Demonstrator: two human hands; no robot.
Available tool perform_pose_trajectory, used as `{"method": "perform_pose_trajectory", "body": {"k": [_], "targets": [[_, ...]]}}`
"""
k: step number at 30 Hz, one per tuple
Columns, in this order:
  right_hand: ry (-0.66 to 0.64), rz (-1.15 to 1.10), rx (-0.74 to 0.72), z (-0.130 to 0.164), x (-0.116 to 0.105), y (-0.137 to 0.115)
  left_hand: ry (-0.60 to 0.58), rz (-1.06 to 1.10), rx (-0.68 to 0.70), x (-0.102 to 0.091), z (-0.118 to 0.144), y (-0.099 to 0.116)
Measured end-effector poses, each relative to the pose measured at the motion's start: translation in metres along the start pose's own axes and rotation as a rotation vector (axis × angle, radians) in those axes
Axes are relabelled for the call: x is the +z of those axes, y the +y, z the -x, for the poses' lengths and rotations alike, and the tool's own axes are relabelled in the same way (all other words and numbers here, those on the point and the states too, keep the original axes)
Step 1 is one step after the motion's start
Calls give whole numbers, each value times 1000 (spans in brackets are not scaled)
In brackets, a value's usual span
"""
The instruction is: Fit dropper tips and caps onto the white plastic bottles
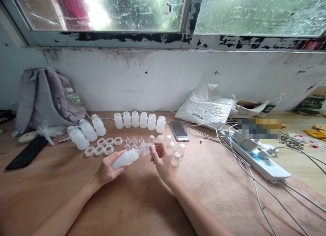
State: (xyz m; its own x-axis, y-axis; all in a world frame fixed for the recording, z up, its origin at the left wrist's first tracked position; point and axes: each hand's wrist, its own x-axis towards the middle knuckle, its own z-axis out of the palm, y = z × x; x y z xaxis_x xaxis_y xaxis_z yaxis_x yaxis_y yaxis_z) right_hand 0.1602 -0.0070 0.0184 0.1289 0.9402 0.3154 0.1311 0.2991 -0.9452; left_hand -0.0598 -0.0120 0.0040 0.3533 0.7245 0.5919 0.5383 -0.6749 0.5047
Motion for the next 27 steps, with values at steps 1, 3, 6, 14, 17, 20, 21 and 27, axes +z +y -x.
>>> {"method": "perform_pose_trajectory", "body": {"k": [1,3,6,14,17,20,21,27], "targets": [[-30,-2,8,2,2,1,-16,13,-2,0,0,0],[-91,-11,28,5,6,3,-51,33,-10,0,0,2],[-155,-45,64,8,10,4,-81,39,-12,0,0,4],[-184,-142,161,12,13,3,-88,69,12,3,3,6],[-181,-159,179,14,13,5,-79,50,19,6,6,8],[-177,-156,175,16,14,7,-70,21,37,9,9,10],[-182,-158,175,16,14,8,-66,14,43,10,10,11],[-228,-207,201,15,16,10,-55,-37,50,17,15,10]]}}
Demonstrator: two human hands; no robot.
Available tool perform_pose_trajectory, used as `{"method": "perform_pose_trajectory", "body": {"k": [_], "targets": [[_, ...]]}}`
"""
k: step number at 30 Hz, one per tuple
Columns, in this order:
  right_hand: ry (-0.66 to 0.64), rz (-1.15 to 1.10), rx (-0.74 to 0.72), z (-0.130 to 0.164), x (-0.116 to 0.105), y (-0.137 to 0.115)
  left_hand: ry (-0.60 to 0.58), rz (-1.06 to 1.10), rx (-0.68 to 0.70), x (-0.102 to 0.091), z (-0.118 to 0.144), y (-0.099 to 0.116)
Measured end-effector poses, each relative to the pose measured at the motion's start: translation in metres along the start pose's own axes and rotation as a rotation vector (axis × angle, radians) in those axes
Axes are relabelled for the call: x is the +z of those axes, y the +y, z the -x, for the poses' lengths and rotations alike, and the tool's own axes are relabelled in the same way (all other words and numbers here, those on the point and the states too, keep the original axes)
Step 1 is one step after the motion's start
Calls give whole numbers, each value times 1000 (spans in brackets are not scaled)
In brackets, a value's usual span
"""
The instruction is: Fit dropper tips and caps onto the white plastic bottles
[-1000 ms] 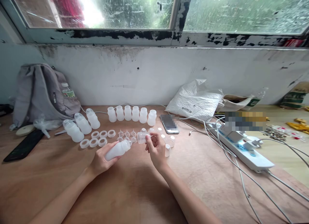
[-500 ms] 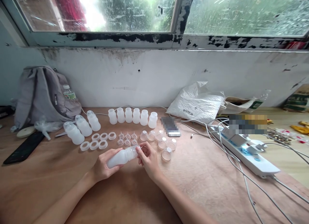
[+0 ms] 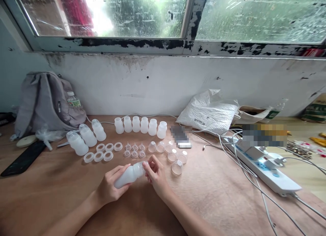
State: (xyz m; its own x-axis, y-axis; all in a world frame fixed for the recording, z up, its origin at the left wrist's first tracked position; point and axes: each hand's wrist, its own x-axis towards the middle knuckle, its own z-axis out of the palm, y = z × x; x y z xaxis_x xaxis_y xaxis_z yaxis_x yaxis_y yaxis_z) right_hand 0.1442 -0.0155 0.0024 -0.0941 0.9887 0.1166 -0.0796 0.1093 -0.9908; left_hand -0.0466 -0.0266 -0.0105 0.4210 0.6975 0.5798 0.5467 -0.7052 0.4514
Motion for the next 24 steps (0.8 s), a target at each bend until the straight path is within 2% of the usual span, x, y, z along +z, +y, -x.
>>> {"method": "perform_pose_trajectory", "body": {"k": [5,12,17,20,24], "targets": [[-49,-115,-63,-3,5,-9,-16,12,-86,10,-4,1],[-237,111,-178,6,7,-22,-73,230,-265,13,-9,-2],[-176,133,-187,1,3,-10,-78,314,-423,9,-15,-7],[-108,112,-153,-6,0,1,-7,256,-345,6,-16,-7],[-60,114,-132,-12,-1,9,195,177,-213,-11,-24,4]]}}
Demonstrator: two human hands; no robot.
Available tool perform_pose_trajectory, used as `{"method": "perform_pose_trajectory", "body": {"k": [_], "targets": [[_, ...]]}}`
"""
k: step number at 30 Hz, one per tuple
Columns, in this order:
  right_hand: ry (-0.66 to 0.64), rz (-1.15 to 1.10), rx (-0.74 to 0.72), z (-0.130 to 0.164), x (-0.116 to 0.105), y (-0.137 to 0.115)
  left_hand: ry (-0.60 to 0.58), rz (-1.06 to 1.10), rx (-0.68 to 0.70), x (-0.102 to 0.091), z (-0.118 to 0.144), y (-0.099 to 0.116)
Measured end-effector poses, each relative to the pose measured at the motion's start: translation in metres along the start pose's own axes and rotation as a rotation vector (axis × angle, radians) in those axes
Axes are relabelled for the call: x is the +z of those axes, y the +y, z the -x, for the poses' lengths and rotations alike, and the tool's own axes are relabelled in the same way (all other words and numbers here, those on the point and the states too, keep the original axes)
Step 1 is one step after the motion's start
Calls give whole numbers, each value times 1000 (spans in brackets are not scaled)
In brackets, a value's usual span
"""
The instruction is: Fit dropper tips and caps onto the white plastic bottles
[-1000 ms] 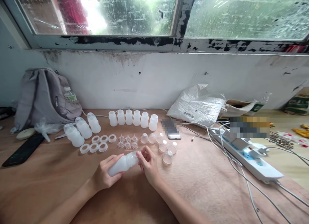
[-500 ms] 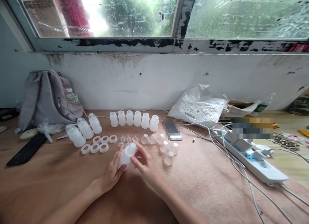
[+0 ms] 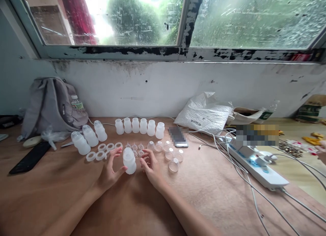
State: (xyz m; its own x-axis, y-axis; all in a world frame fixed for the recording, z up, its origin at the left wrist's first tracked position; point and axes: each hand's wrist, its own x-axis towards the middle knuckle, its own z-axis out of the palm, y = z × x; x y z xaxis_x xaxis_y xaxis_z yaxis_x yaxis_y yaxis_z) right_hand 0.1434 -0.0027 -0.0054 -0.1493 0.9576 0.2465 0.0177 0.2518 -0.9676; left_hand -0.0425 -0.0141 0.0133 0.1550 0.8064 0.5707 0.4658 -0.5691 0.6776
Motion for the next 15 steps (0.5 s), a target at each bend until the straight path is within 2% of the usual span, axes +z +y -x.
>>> {"method": "perform_pose_trajectory", "body": {"k": [3,8,11,15], "targets": [[4,35,0,0,1,3,47,-64,13,-12,-16,20],[-15,71,-2,2,2,5,-137,-229,30,-26,-44,42],[4,83,1,2,2,6,-134,-342,8,-40,-67,40],[50,149,-20,1,0,10,-84,-540,-56,-70,-116,25]]}}
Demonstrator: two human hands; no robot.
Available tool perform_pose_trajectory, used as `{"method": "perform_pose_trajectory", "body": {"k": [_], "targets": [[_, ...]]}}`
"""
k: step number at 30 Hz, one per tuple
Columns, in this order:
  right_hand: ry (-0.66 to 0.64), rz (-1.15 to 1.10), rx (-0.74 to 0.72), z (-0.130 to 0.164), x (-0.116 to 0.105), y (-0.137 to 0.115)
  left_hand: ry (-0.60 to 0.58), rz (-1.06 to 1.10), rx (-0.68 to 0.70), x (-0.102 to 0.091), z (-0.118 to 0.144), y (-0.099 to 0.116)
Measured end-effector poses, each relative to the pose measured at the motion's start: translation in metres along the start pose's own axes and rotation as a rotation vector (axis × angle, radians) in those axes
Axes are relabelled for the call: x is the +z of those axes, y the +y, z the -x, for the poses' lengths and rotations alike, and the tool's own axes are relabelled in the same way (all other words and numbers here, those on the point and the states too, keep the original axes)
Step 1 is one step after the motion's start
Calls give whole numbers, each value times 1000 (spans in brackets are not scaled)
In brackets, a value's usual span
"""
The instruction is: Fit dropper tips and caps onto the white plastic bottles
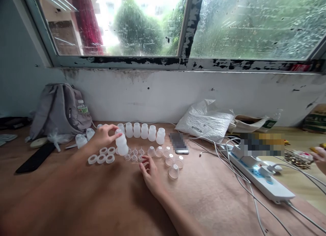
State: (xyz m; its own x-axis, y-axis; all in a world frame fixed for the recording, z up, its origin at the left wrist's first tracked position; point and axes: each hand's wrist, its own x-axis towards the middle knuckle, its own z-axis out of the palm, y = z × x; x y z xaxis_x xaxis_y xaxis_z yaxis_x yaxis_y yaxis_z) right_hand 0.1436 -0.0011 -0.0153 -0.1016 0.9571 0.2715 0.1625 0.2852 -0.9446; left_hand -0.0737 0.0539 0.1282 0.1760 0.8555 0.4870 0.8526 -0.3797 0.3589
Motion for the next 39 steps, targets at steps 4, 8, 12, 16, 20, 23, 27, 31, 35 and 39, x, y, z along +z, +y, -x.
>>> {"method": "perform_pose_trajectory", "body": {"k": [4,8,12,16,20,23,27,31,35,39], "targets": [[-5,44,-9,-1,0,2,-99,-256,-146,-14,-50,-28],[-11,63,1,-2,1,2,-165,-336,-262,-8,-74,-50],[-8,82,3,-2,2,0,-226,-388,-348,9,-77,-65],[-10,83,-3,-1,1,-3,-240,-422,-393,20,-73,-77],[-4,101,-19,-1,1,-2,-231,-430,-391,24,-70,-86],[28,177,-67,-5,-1,0,-221,-430,-373,28,-68,-89],[118,409,-175,-13,-6,3,-186,-436,-335,33,-64,-87],[114,545,-216,-19,-10,12,-99,-442,-283,31,-59,-75],[35,590,-219,-21,-9,23,-30,-433,-158,25,-38,-54],[23,725,-223,-23,-6,26,-69,-430,-9,28,12,-41]]}}
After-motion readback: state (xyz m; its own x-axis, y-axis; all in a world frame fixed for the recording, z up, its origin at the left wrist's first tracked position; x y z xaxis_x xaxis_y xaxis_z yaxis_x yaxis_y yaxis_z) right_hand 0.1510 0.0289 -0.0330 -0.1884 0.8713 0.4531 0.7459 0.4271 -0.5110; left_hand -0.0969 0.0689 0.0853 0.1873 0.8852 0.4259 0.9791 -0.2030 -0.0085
